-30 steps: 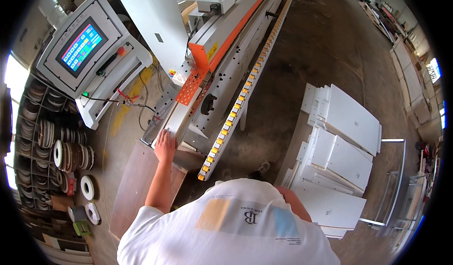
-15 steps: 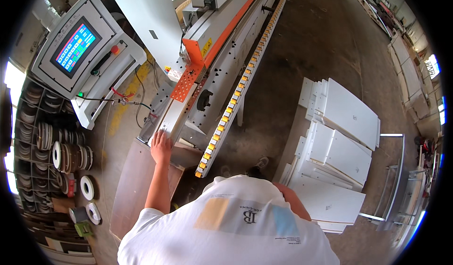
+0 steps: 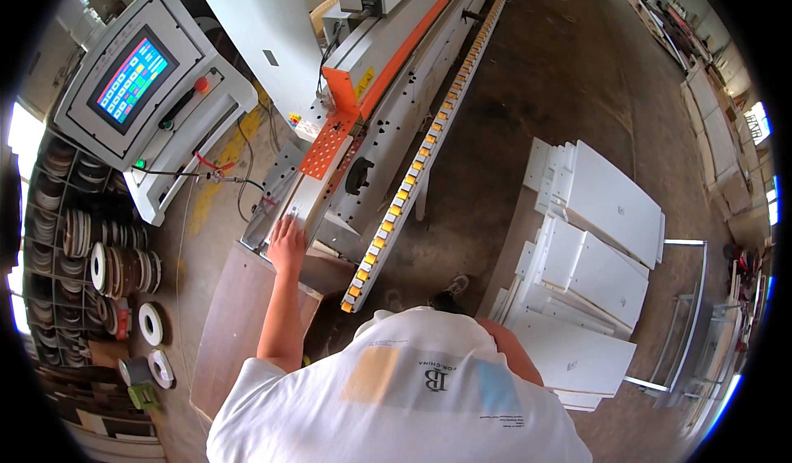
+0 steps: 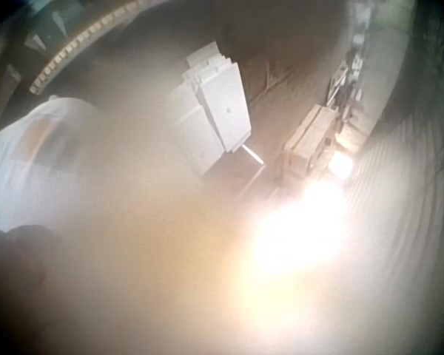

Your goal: The person repeatedly picks up white rectangular panels from a stack, places them onto a conveyor belt, and pushes them into a machine. The person then retrieves the processed panels from the other end of the conveyor and stacks them. This cycle continues throughout the clip.

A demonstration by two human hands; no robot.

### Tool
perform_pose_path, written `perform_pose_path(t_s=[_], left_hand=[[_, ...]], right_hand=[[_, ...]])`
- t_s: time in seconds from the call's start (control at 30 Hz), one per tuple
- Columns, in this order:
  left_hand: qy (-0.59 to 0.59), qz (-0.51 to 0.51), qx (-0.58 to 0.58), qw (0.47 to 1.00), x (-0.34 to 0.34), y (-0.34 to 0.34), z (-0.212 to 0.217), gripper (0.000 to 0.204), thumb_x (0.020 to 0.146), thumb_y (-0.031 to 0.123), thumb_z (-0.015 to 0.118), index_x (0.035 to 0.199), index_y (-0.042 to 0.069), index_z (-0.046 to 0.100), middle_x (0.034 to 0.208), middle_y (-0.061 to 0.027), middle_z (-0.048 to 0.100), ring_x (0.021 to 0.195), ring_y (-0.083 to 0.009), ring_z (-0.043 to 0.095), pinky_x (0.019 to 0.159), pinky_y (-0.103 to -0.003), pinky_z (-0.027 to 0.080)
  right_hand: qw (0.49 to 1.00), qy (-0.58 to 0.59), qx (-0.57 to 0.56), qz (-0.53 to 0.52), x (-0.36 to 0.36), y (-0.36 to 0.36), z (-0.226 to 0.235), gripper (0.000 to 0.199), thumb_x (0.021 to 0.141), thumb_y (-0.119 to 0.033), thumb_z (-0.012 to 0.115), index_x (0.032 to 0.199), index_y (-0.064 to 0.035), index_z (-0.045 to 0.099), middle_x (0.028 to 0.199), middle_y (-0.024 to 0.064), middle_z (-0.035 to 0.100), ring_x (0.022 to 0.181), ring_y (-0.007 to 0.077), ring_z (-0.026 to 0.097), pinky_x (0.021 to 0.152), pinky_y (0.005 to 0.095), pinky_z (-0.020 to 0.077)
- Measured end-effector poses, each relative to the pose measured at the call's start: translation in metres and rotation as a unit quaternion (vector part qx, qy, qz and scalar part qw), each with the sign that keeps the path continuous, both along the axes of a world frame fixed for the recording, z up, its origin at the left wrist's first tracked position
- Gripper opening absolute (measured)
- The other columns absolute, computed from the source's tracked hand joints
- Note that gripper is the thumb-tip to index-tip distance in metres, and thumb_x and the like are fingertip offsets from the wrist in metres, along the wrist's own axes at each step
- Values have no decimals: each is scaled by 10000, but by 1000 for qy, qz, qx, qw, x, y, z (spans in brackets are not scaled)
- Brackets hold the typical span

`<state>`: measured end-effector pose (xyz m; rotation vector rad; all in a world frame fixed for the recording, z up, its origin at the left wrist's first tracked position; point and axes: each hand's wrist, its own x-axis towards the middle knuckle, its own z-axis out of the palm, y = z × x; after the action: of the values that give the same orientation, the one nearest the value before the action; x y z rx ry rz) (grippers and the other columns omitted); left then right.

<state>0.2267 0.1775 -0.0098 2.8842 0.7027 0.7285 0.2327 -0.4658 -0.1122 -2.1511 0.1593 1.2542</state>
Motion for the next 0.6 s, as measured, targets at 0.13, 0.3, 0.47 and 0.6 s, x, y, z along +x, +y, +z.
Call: perform_pose_path(t_s=[0.13, 0.3, 0.47, 0.6], left_hand=[[-5, 7, -1, 1000, 10, -1, -2, 315, 866, 229, 689, 1174, 166, 704, 1322, -50, 662, 1252, -299, 595, 1028, -448, 483], [-8, 13, -6, 1000, 21, -4, 1, 304, 864, 227, 690, 1160, 167, 718, 1313, -52, 670, 1244, -302, 605, 1031, -448, 483], [5, 17, -13, 1000, 26, -3, -1, 303, 892, 248, 667, 1178, 164, 717, 1339, -46, 656, 1269, -294, 591, 1044, -436, 480], [6, 23, -29, 999, 26, -4, -2, 291, 897, 250, 665, 1171, 165, 718, 1348, -41, 650, 1277, -303, 584, 1052, -465, 470]], right_hand=[[1000, 5, 3, 6, 4, 5, 0, 606, 921, -530, 660, 1304, -62, 636, 1110, 117, 719, 1066, 224, 672, 934, 356, 517], [1000, 8, 4, 11, 7, 8, 0, 607, 921, -537, 656, 1303, -65, 638, 1111, 117, 719, 1066, 227, 673, 936, 358, 516], [1000, 10, 7, 16, 9, 10, 0, 609, 922, -544, 652, 1302, -67, 640, 1111, 116, 719, 1066, 229, 673, 938, 360, 516], [1000, 12, 7, 18, 9, 11, -1, 611, 922, -549, 648, 1301, -70, 641, 1111, 115, 719, 1066, 231, 673, 940, 361, 515]])
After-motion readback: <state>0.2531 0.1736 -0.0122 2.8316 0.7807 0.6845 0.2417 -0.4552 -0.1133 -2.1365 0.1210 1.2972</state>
